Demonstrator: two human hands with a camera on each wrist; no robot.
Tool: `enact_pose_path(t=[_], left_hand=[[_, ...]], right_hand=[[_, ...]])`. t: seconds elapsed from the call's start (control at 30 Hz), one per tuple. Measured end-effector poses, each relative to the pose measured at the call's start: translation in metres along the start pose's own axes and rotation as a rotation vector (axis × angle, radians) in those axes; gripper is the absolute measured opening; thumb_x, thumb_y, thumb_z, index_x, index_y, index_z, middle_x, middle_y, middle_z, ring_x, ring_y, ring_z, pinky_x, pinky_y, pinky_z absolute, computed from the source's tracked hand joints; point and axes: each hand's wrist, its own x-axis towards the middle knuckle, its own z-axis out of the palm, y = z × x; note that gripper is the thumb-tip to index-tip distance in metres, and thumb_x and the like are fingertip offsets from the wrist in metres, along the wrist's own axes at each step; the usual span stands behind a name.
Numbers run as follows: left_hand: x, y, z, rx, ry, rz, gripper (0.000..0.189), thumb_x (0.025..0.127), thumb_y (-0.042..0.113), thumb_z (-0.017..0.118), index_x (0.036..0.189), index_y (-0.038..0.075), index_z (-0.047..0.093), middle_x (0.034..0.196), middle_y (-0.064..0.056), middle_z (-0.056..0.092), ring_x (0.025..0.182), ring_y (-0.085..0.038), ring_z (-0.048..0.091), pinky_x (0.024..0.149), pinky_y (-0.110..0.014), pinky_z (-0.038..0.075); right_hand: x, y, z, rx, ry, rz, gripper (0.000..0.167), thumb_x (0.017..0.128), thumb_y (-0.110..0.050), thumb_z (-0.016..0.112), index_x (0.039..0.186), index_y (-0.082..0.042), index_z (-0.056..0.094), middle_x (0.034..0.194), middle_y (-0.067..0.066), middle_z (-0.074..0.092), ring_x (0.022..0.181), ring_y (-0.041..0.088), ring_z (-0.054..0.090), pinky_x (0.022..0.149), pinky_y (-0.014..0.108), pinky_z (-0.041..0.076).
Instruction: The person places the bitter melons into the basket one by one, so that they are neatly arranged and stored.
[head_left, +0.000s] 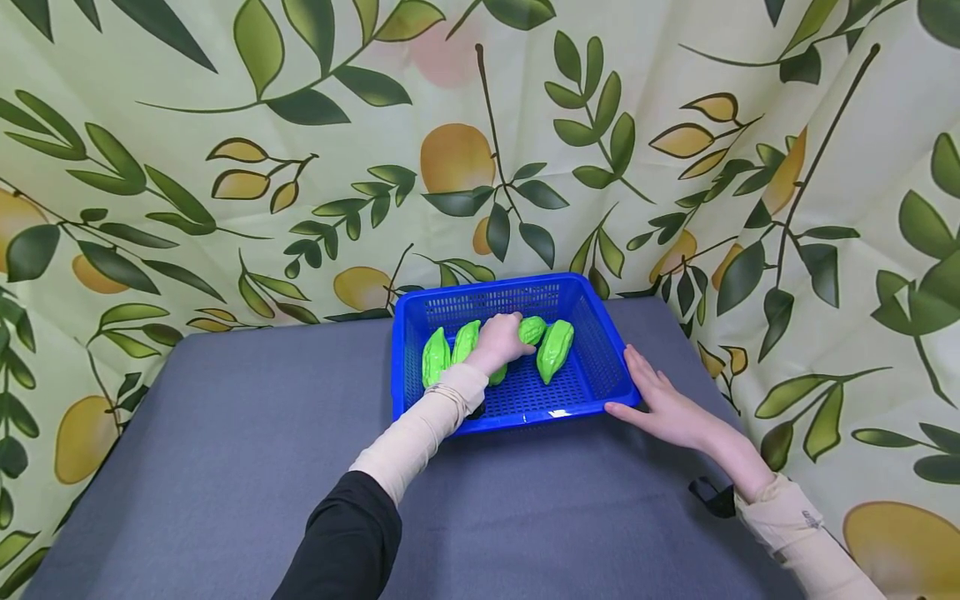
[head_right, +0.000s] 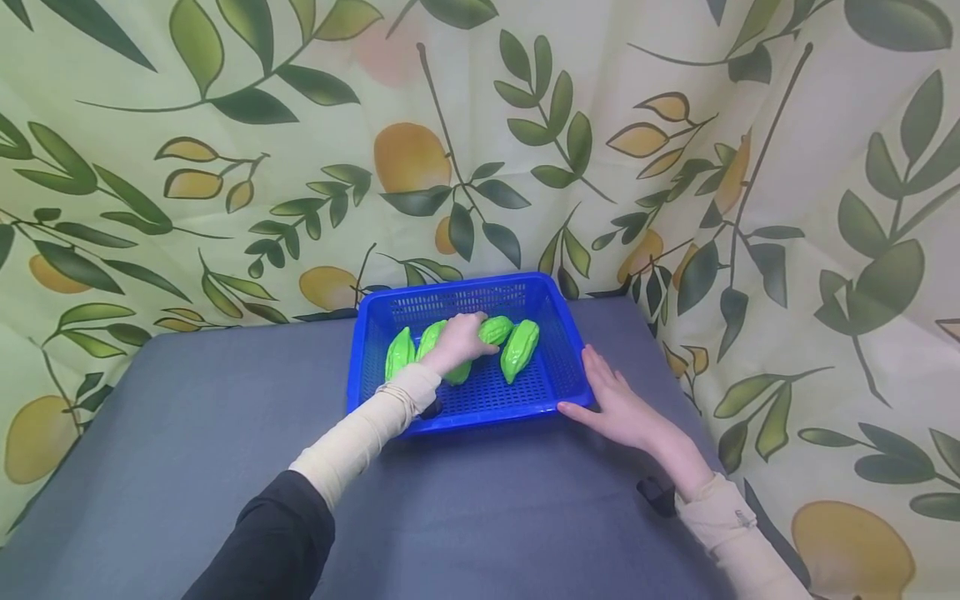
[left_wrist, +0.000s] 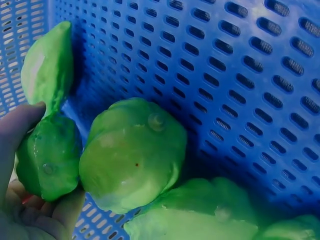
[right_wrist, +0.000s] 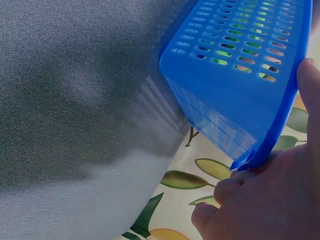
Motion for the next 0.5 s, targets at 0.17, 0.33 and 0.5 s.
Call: enact_pose_path(t=[0.17,0.33,0.5], left_hand=[[-0.0004,0.0006,0.0027,0.041,-0.005,0.003,0.053,0.077,0.036,0.077,0.117,0.004,0.061,0.107,-0.013,0.069,0.099,-0.030,0.066,0.082,-0.039,0.055],[-0.0018,0.0030,0.0021,0.086,-0.017,0.014,0.052,0.077,0.038,0.077,0.114,0.006,0.062,0.107,-0.012,0.069,0.098,-0.029,0.066,0.081,-0.038,0.055],[-0.0033,0.0046,0.0025,0.125,-0.031,0.045,0.053,0.076,0.040,0.077,0.114,0.007,0.062,0.107,-0.011,0.070,0.097,-0.028,0.066,0.080,-0.038,0.056]], right_hand=[[-0.0003,-0.0017,-0.0005,0.001,0.000,0.000,0.095,0.091,-0.047,0.057,0.151,0.000,0.001,0.159,0.021,-0.004,0.145,0.042,-0.001,0.111,0.070,0.005],[-0.0007,-0.0032,-0.0010,0.006,-0.001,0.003,0.095,0.091,-0.047,0.057,0.151,0.001,0.001,0.159,0.022,-0.004,0.145,0.043,-0.001,0.111,0.070,0.003],[-0.0012,-0.0037,-0.0013,0.004,-0.001,0.000,0.095,0.091,-0.047,0.057,0.151,0.001,0.001,0.158,0.022,-0.004,0.145,0.044,-0.001,0.111,0.070,0.004]])
